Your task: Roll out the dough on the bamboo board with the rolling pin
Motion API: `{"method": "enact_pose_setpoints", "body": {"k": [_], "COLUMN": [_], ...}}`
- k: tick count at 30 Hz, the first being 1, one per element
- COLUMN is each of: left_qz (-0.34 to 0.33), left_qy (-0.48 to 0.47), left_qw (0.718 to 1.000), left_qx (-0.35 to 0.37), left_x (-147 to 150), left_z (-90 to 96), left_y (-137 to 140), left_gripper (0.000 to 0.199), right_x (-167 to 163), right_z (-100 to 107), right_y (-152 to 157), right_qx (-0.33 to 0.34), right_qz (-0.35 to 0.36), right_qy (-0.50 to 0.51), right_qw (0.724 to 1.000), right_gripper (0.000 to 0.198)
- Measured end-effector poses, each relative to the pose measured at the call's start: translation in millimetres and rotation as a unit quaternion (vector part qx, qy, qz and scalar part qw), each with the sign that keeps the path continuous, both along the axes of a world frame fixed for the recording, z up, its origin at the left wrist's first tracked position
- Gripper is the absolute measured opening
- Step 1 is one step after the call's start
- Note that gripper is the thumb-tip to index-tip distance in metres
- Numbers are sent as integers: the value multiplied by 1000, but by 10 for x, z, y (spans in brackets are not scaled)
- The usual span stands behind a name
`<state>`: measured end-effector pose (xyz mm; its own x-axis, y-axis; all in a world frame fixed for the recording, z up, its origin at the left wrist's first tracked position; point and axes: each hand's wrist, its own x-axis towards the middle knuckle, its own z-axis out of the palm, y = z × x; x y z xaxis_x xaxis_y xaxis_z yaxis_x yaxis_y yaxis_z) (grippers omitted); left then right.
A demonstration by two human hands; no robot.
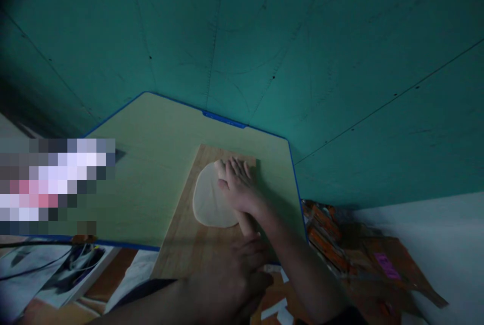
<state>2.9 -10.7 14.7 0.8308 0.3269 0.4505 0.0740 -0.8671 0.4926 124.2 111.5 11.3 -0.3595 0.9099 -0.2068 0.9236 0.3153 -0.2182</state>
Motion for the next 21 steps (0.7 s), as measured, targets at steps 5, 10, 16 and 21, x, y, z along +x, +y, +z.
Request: {"method": "enact_pose_setpoints", "body": {"k": [5,10,16,21], "left_qz": [42,251,299,343], "left_qy": [-75,-80,169,227], "left_qw": [988,963,938,908], "left_qx": [-131,-50,49,77], "left_x": [-716,-1164,-885,-539], "left_z": [254,231,-93,-95], "left_y": [52,567,1104,1344], "left_gripper": [33,35,58,66], "right_x": [-204,-524,-163,589], "right_z": [50,83,92,116], "right_y": [-94,-427,-699,-798], "right_qx": [27,105,143,164], "right_qz": [49,199,129,-37], "right_qy": [20,47,-7,-76], "right_qw": [998,973,981,983], "right_gripper": [69,63,62,47]}}
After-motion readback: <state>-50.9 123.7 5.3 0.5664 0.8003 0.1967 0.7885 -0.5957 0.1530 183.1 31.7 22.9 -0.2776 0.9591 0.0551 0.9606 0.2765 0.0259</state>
